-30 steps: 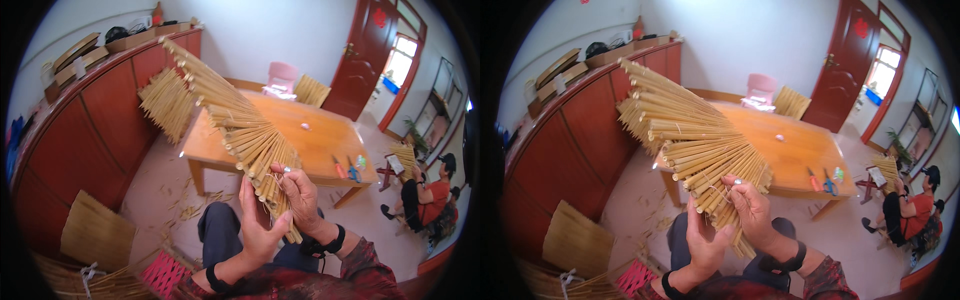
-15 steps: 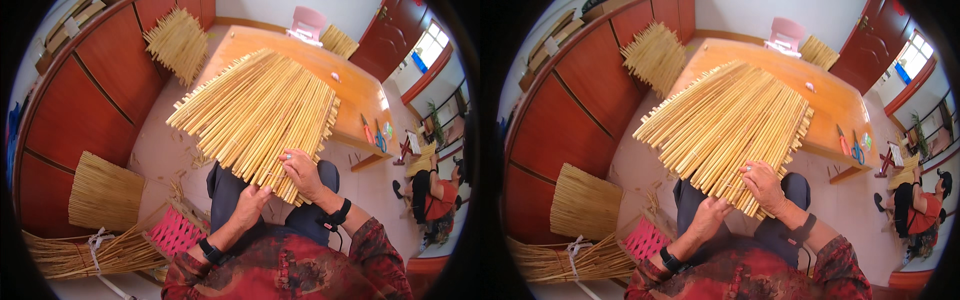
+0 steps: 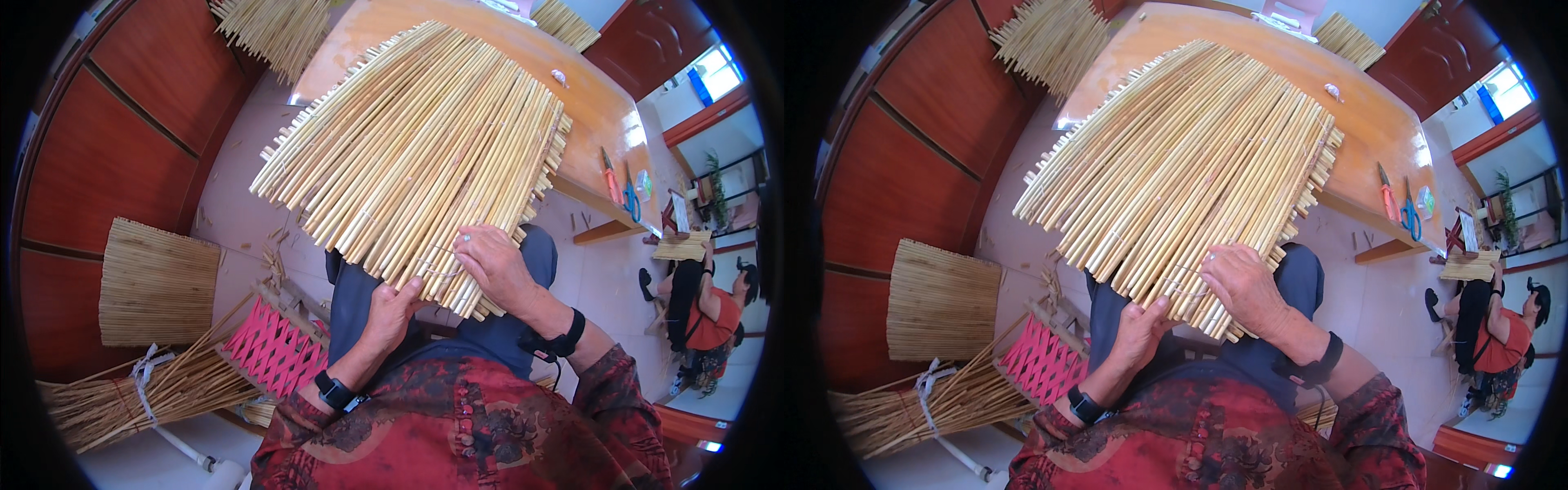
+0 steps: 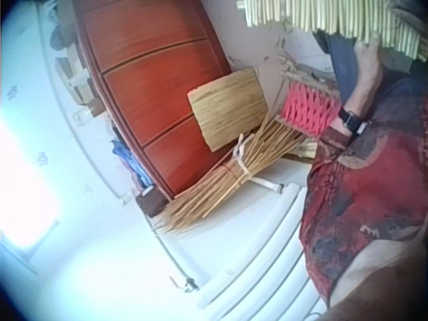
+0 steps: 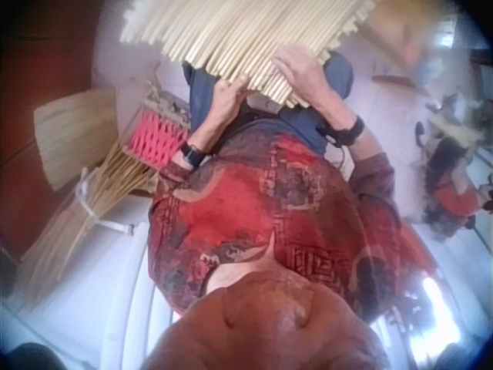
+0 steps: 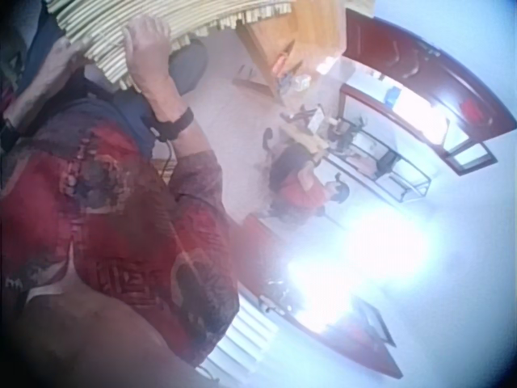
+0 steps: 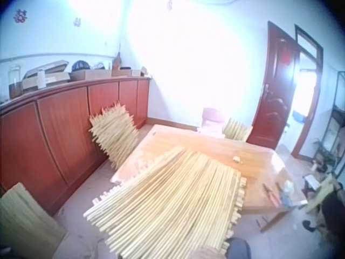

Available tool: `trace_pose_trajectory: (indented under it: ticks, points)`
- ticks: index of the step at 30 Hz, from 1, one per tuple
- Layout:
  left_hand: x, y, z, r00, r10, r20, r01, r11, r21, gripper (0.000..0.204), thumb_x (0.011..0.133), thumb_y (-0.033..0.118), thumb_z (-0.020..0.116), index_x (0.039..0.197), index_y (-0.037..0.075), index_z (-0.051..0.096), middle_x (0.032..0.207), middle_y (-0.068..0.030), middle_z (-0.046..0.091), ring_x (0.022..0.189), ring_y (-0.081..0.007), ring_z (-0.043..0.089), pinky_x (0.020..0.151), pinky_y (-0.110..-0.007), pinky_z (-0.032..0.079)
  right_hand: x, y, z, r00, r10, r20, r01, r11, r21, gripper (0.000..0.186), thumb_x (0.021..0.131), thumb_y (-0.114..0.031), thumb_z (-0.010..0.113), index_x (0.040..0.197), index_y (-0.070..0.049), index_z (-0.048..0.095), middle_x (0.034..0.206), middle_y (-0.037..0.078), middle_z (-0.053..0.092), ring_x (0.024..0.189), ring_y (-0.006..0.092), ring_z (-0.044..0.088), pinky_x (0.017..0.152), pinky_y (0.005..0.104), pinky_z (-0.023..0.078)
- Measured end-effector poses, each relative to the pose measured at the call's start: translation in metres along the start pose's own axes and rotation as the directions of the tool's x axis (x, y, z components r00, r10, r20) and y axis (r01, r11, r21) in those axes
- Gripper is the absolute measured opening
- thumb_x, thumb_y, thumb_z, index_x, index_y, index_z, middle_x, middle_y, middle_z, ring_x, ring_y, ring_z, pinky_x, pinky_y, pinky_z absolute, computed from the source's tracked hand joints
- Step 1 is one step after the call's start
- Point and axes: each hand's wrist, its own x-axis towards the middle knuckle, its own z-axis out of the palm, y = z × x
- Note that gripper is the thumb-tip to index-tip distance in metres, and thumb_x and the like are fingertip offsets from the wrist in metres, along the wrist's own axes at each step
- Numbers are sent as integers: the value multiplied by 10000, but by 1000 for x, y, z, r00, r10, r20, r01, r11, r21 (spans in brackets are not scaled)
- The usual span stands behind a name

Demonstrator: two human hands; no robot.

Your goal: The person weaves together lengths of straw using white string to create a mat, using scissors to trim the ends of the straw and the string as they progress.

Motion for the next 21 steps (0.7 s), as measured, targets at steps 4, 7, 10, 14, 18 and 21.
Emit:
trace_pose_trajectory:
  ticks: [4, 7, 10, 14, 18, 21]
  points:
    - [0, 0, 0, 1000, -1, -18, 1, 1000, 4, 310, 876, 123, 503, 1147, -24, 478, 1082, -107, 563, 969, -191, 568, 801, -385, 495, 3, -15, -4, 992, 18, 127, -15, 1000, -23, 86, 778, -135, 578, 834, -73, 556, 686, 67, 516, 699, 234, 561, 615, 345, 453]
    - [1, 1, -1, 1000, 3, 0, -3, 1000, -16, 317, 872, 129, 512, 1150, -20, 478, 1081, -98, 562, 977, -181, 560, 812, -390, 488, 2, -19, -2, 984, 13, 176, -4, 999, -53, 88, 784, -160, 568, 835, -89, 558, 647, 61, 499, 612, 228, 561, 511, 341, 455]
    - [3, 1, -5, 1000, -13, 26, 13, 1000, -26, 322, 869, 139, 518, 1150, -14, 482, 1095, -91, 554, 991, -178, 548, 828, -398, 478, 5, -21, -4, 973, 18, 232, 11, 993, -121, 100, 793, -183, 554, 827, -90, 548, 634, 65, 511, 567, 235, 569, 465, 346, 456]
    - [4, 5, -7, 992, -97, 86, 101, 994, -38, 336, 870, 151, 519, 1159, -14, 476, 1122, -87, 539, 1005, -174, 538, 832, -391, 472, 13, -29, -13, 905, 185, 383, -107, 970, -216, 112, 805, -194, 565, 882, -115, 584, 684, 81, 583, 627, 265, 594, 541, 357, 479]
    - [6, -2, -11, 984, -137, 116, 141, 990, -21, 357, 892, 193, 495, 1172, -27, 469, 1121, -109, 542, 1006, -186, 543, 836, -369, 473, 15, -33, -18, 870, 246, 427, -145, 956, -256, 121, 809, -191, 560, 900, -112, 577, 673, 95, 593, 626, 278, 600, 529, 368, 480]
    - [6, -2, -13, 983, -171, 73, 168, 985, 50, 357, 895, 196, 485, 1167, -35, 469, 1119, -112, 540, 1005, -187, 543, 834, -377, 475, 12, -34, -18, 869, 252, 426, -164, 958, -234, 118, 814, -186, 553, 896, -105, 576, 682, 111, 594, 634, 290, 600, 528, 374, 480]
